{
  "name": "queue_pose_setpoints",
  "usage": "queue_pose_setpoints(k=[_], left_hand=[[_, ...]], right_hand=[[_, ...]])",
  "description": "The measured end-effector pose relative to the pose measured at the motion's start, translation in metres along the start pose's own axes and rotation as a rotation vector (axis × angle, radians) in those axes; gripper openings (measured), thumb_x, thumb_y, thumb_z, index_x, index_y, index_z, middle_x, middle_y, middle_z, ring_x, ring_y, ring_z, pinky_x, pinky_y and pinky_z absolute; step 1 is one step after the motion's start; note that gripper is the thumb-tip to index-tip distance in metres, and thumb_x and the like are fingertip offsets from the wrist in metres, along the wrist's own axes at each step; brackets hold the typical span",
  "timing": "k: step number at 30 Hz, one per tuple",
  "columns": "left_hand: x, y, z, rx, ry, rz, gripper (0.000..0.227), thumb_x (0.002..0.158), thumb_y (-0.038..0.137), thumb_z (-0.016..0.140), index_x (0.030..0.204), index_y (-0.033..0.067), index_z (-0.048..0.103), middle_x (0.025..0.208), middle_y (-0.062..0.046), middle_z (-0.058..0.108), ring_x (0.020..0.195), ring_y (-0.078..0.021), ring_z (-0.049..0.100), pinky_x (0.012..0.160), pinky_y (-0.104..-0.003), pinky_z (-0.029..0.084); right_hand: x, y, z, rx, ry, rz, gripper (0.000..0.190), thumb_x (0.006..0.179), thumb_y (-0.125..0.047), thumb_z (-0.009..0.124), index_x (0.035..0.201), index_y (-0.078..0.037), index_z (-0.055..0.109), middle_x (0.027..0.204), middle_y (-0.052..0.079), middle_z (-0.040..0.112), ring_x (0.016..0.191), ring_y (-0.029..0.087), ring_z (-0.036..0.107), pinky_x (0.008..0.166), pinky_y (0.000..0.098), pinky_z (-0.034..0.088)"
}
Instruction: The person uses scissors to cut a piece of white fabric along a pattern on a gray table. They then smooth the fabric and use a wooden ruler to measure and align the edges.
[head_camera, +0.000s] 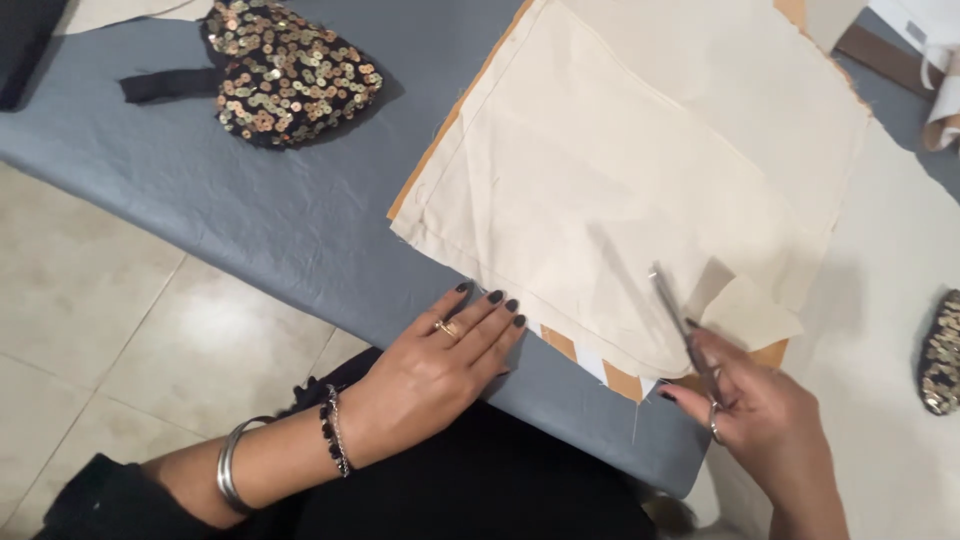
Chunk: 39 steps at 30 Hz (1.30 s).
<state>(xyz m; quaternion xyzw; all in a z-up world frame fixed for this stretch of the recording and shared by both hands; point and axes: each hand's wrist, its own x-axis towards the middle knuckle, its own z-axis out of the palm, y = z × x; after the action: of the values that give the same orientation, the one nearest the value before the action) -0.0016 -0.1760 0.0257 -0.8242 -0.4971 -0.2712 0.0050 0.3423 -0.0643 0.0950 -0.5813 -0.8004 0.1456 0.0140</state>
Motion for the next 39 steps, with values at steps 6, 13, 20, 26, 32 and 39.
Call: queue_pose_setpoints(k=[6, 13, 20, 26, 32, 39], left_hand=[[0.003, 0.006, -0.006, 0.026, 0.05, -0.007, 0.03, 0.106, 0.007, 0.049, 0.13, 0.0008, 0.066, 0.132, -0.018, 0.066, 0.121, -0.0342, 0.064, 0.11, -0.049, 0.046], [0.035, 0.003, -0.006, -0.054, 0.188, 0.041, 0.02, 0.102, -0.001, 0.054, 0.117, -0.0014, 0.066, 0.125, -0.018, 0.066, 0.112, -0.034, 0.064, 0.098, -0.045, 0.052], [0.059, 0.009, 0.008, 0.038, 0.26, -0.092, 0.014, 0.105, 0.022, 0.064, 0.109, 0.0093, 0.068, 0.111, -0.002, 0.068, 0.095, -0.0197, 0.063, 0.085, -0.034, 0.047], [0.059, 0.008, 0.012, 0.043, 0.219, -0.032, 0.012, 0.103, 0.004, 0.059, 0.109, 0.0073, 0.069, 0.109, -0.003, 0.065, 0.1, -0.0205, 0.061, 0.088, -0.034, 0.047], [0.055, 0.009, 0.011, 0.053, 0.163, 0.017, 0.013, 0.102, 0.004, 0.06, 0.113, 0.004, 0.068, 0.111, -0.007, 0.064, 0.103, -0.0233, 0.061, 0.09, -0.037, 0.051], [0.112, 0.046, 0.027, -0.04, 0.077, 0.142, 0.048, 0.096, -0.004, 0.063, 0.144, 0.0009, 0.057, 0.133, -0.016, 0.068, 0.117, -0.028, 0.068, 0.1, -0.038, 0.058]], right_hand=[[-0.008, 0.016, 0.013, -0.035, -0.054, 0.027, 0.019, 0.078, -0.024, 0.084, 0.088, -0.025, 0.068, 0.06, -0.004, 0.04, 0.062, 0.011, 0.043, 0.067, 0.0227, 0.041], [-0.009, 0.025, 0.016, -0.105, 0.223, -0.281, 0.013, 0.088, -0.017, 0.08, 0.095, -0.021, 0.07, 0.067, -0.009, 0.055, 0.063, 0.008, 0.047, 0.068, 0.0265, 0.046], [-0.009, 0.027, 0.006, 0.086, 0.316, -0.155, 0.01, 0.087, -0.011, 0.082, 0.096, -0.013, 0.078, 0.072, -0.007, 0.065, 0.064, 0.007, 0.053, 0.083, 0.0275, 0.047], [-0.018, 0.03, -0.004, 0.037, 0.328, -0.214, 0.01, 0.086, -0.011, 0.084, 0.093, -0.014, 0.077, 0.076, -0.007, 0.07, 0.063, 0.007, 0.058, 0.08, 0.0321, 0.049], [-0.031, 0.04, 0.01, 0.009, 0.245, -0.187, 0.009, 0.086, -0.014, 0.082, 0.089, -0.017, 0.074, 0.075, -0.007, 0.07, 0.063, 0.011, 0.062, 0.066, 0.0288, 0.048], [-0.009, 0.02, -0.01, 0.129, 0.508, -0.271, 0.019, 0.089, -0.002, 0.085, 0.079, -0.005, 0.069, 0.082, 0.002, 0.073, 0.073, 0.013, 0.065, 0.079, 0.0343, 0.049]])
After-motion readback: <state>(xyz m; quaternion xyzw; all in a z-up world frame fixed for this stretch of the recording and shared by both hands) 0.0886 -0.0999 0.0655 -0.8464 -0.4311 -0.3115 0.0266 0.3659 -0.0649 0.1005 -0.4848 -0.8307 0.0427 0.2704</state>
